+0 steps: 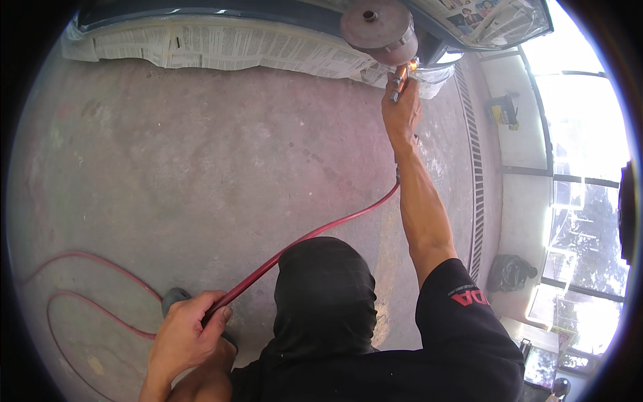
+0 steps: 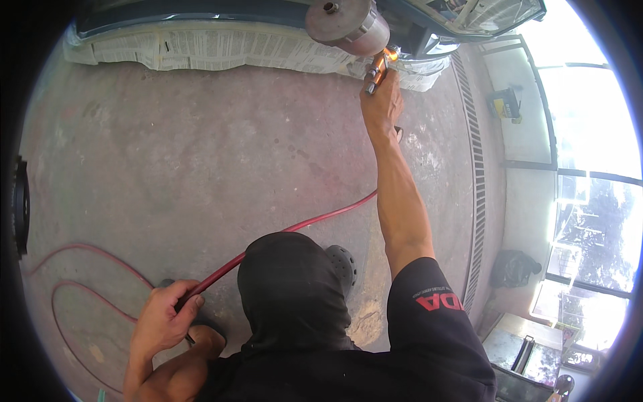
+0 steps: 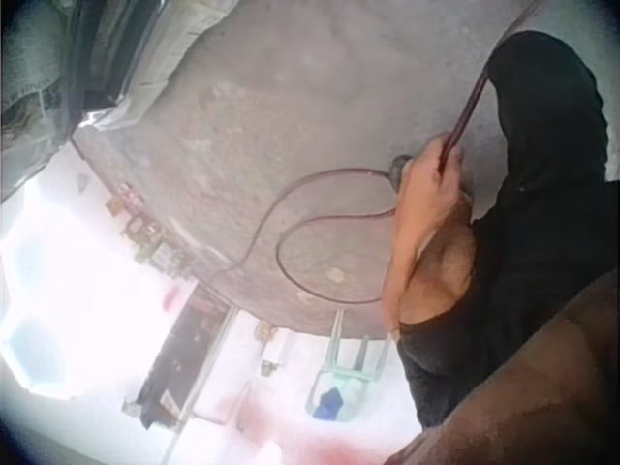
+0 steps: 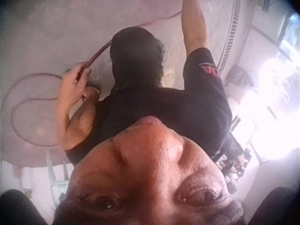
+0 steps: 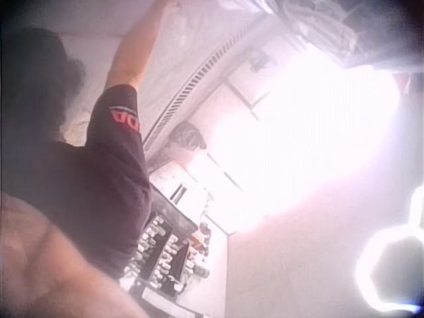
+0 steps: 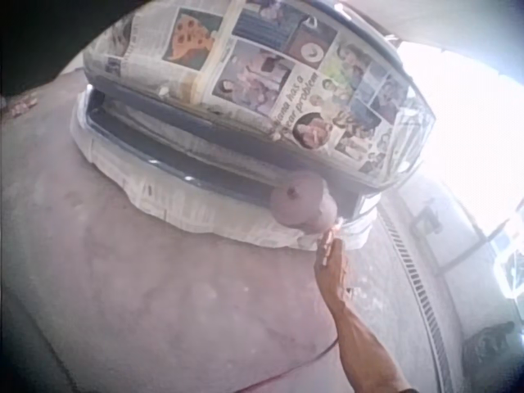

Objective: The person uses a spray gun to apply paint to a car bumper that is masked with newspaper and plastic. They move around the bumper to cover different areas, then walk to a workbench to pour paint from cans into the spray gun's cup and stir the mixture.

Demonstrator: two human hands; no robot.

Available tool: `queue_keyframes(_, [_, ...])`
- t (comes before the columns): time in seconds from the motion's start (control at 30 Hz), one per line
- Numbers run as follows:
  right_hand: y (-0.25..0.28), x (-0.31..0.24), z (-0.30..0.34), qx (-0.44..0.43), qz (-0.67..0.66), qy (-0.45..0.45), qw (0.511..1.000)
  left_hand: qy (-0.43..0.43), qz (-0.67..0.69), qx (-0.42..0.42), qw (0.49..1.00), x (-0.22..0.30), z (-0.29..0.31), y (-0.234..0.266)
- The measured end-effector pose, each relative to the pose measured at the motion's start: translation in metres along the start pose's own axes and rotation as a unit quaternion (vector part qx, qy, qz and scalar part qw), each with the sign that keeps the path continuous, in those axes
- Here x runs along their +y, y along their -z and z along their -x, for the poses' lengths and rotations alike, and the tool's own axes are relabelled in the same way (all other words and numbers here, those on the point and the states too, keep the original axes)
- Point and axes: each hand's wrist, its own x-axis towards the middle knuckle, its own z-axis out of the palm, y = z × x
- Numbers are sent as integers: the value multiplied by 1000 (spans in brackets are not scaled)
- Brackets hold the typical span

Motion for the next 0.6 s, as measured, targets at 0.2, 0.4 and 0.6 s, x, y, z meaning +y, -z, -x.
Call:
queue_keyframes(0.2, [8, -13, -1, 36, 20, 19, 999, -5, -2, 14, 1000, 1, -1, -2])
queue_keyframes(0.4, [10, 10, -8, -16, 42, -25, 999, -8, -1, 15, 1000, 4, 3, 2])
queue_keyframes(0.6, [25, 8, 12, -22, 5, -26, 999, -9, -9, 3, 1000, -7, 8, 0])
